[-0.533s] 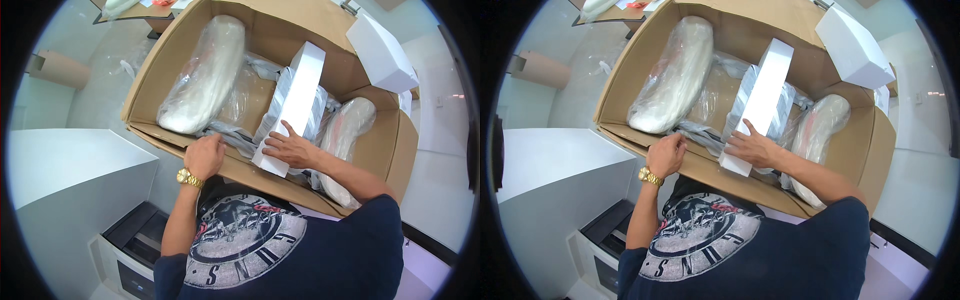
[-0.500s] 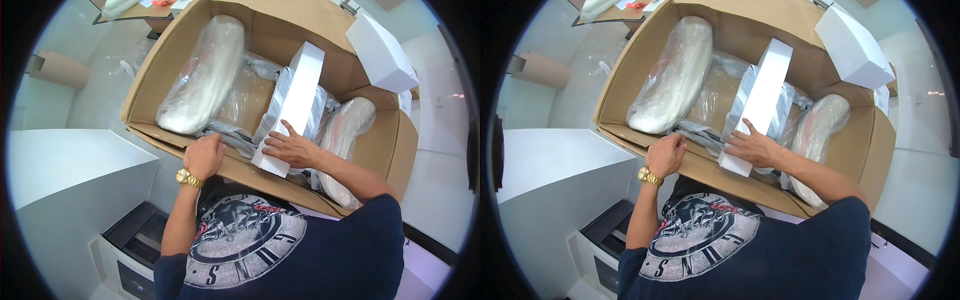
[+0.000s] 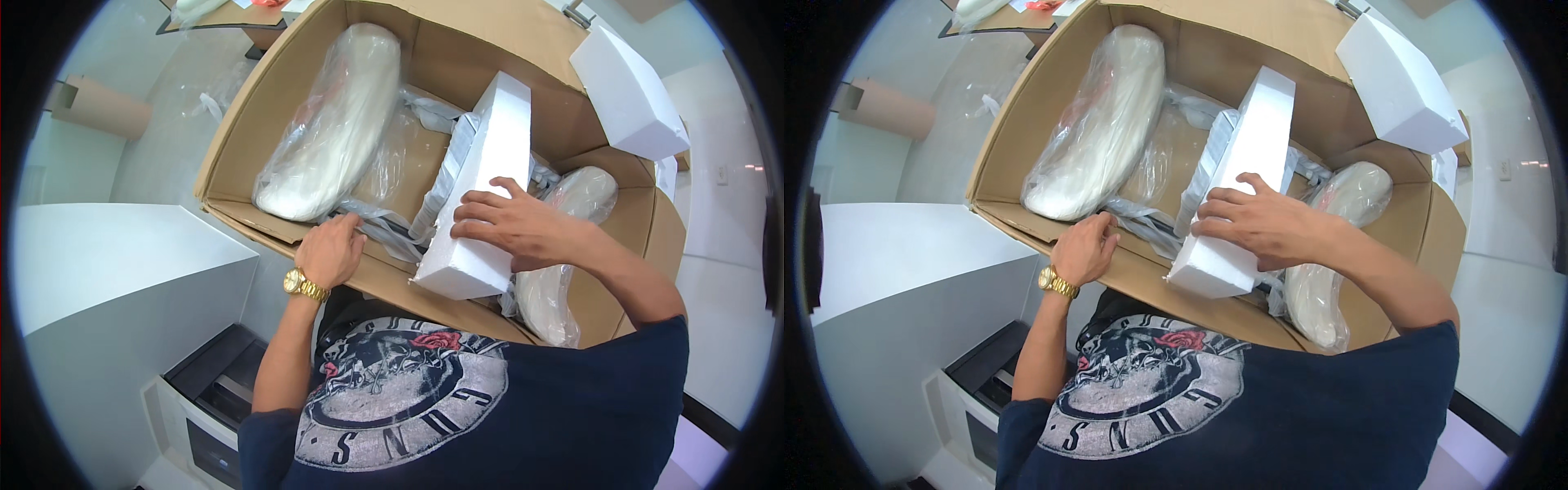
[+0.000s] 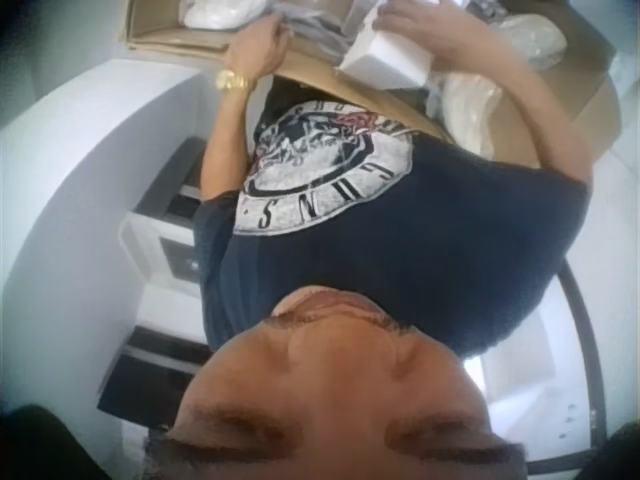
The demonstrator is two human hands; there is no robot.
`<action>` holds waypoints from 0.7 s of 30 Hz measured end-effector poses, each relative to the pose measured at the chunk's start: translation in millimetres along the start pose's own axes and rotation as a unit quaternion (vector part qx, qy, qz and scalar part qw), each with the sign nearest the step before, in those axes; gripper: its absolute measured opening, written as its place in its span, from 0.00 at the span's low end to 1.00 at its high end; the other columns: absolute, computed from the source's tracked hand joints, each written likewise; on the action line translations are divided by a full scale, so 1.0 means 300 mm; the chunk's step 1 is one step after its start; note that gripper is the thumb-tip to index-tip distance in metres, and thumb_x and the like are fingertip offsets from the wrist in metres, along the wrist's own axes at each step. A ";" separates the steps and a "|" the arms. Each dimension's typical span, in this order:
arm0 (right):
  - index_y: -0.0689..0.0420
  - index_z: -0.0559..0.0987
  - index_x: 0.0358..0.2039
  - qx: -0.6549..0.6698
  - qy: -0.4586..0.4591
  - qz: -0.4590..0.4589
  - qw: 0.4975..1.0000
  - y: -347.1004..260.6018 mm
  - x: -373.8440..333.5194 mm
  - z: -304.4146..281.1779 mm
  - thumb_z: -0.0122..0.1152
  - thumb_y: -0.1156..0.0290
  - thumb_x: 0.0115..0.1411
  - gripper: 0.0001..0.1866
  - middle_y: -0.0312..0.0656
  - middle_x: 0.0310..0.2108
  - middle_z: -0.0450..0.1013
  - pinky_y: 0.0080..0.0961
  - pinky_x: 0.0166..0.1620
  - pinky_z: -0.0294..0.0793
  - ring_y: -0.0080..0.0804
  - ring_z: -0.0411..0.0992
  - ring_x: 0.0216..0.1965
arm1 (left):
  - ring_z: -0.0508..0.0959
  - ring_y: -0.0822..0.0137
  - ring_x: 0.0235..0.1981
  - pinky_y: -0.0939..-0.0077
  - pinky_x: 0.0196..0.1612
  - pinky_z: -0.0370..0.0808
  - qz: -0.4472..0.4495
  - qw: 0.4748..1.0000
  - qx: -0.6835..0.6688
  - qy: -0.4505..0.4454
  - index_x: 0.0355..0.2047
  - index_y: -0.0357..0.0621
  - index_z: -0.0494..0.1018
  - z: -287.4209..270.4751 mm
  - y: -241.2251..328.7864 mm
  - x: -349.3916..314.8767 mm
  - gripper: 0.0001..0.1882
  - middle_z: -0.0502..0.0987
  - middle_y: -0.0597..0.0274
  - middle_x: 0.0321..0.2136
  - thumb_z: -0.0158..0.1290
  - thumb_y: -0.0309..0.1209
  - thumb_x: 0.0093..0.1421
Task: The person unboxes components of a chair, removes styrofoam and plastic wrap from a metal frame piece, and moves objects out of the large cardboard box.
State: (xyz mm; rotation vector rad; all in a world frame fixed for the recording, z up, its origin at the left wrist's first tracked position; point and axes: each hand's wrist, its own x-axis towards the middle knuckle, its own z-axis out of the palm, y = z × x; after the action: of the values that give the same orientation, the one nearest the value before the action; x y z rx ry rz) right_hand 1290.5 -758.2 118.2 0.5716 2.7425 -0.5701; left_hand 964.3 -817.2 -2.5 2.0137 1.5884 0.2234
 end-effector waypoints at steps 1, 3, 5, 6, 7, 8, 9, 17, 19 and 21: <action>0.48 0.69 0.61 0.011 0.000 0.000 1.000 -0.001 -0.009 -0.038 0.75 0.74 0.40 0.44 0.39 0.60 0.67 0.50 0.64 0.60 0.36 0.60 0.68 | 0.81 0.46 0.39 0.51 0.43 0.76 -0.007 1.000 0.000 -0.002 0.42 0.42 0.75 -0.002 0.000 0.000 0.12 0.81 0.51 0.36 0.55 0.34 0.61; 0.49 0.69 0.60 0.032 -0.003 0.001 0.999 -0.006 -0.026 -0.120 0.74 0.75 0.39 0.44 0.39 0.60 0.68 0.50 0.64 0.60 0.37 0.60 0.68 | 0.81 0.46 0.39 0.51 0.43 0.76 -0.018 1.000 -0.003 -0.006 0.42 0.42 0.75 -0.003 0.002 0.000 0.12 0.81 0.50 0.36 0.55 0.34 0.61; 0.51 0.69 0.59 0.056 0.002 0.004 0.998 -0.002 -0.048 -0.182 0.74 0.75 0.39 0.43 0.39 0.59 0.68 0.47 0.64 0.59 0.38 0.61 0.68 | 0.81 0.46 0.40 0.51 0.44 0.76 -0.020 1.000 -0.006 -0.009 0.42 0.42 0.75 -0.001 -0.002 0.001 0.13 0.81 0.50 0.37 0.55 0.35 0.61; 0.51 0.69 0.60 0.061 0.001 0.003 0.998 -0.003 -0.052 -0.218 0.74 0.75 0.39 0.43 0.39 0.60 0.68 0.47 0.64 0.59 0.38 0.61 0.68 | 0.81 0.45 0.40 0.51 0.44 0.76 -0.027 1.000 -0.009 -0.003 0.43 0.42 0.75 -0.005 -0.005 -0.003 0.13 0.81 0.49 0.37 0.55 0.35 0.61; 0.51 0.69 0.60 0.063 -0.001 0.003 0.998 -0.002 -0.060 -0.254 0.74 0.75 0.39 0.43 0.39 0.60 0.68 0.46 0.65 0.59 0.39 0.61 0.68 | 0.81 0.47 0.39 0.52 0.44 0.76 -0.020 1.000 -0.007 0.005 0.42 0.42 0.75 -0.006 -0.005 -0.003 0.13 0.81 0.51 0.36 0.55 0.35 0.61; 0.50 0.69 0.60 0.080 -0.001 0.007 0.997 0.008 -0.075 -0.286 0.74 0.73 0.40 0.43 0.41 0.62 0.67 0.44 0.66 0.57 0.40 0.60 0.68 | 0.81 0.48 0.38 0.53 0.43 0.76 -0.015 1.000 -0.005 0.012 0.42 0.42 0.75 -0.007 -0.007 -0.002 0.12 0.81 0.52 0.34 0.55 0.35 0.62; 0.50 0.69 0.60 0.106 -0.002 0.011 0.994 0.025 -0.084 -0.318 0.74 0.72 0.39 0.43 0.42 0.62 0.67 0.44 0.67 0.56 0.41 0.60 0.68 | 0.81 0.49 0.38 0.54 0.42 0.76 -0.014 1.000 -0.004 0.020 0.42 0.42 0.75 -0.001 -0.011 -0.006 0.12 0.81 0.53 0.33 0.55 0.36 0.62; 0.55 0.71 0.60 0.333 0.212 -0.115 0.912 0.217 -0.274 -0.503 0.67 0.65 0.57 0.30 0.50 0.57 0.69 0.42 0.62 0.68 0.48 0.67 0.61 | 0.81 0.50 0.41 0.55 0.45 0.77 -0.006 1.000 0.006 0.016 0.45 0.45 0.75 0.019 -0.027 0.001 0.14 0.81 0.55 0.35 0.54 0.37 0.62; 0.55 0.71 0.59 0.381 0.295 -0.188 0.856 0.272 -0.328 -0.557 0.63 0.64 0.62 0.25 0.52 0.55 0.69 0.42 0.60 0.70 0.49 0.67 0.59 | 0.81 0.50 0.42 0.55 0.46 0.77 -0.009 1.000 0.012 0.007 0.46 0.45 0.75 0.021 -0.027 -0.003 0.14 0.82 0.55 0.36 0.54 0.38 0.62; 0.54 0.70 0.59 0.360 0.335 -0.177 0.852 0.281 -0.355 -0.620 0.63 0.62 0.62 0.26 0.51 0.55 0.68 0.43 0.61 0.68 0.48 0.66 0.60 | 0.81 0.50 0.43 0.56 0.46 0.77 -0.031 0.999 0.024 0.003 0.46 0.46 0.75 0.021 -0.042 -0.013 0.15 0.82 0.54 0.37 0.55 0.38 0.62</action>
State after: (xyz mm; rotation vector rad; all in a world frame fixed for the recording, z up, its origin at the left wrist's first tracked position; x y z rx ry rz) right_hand 1385.6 -641.2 292.3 0.4642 3.2398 -1.8512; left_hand 955.7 -821.1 -13.6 1.9978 1.6719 0.1686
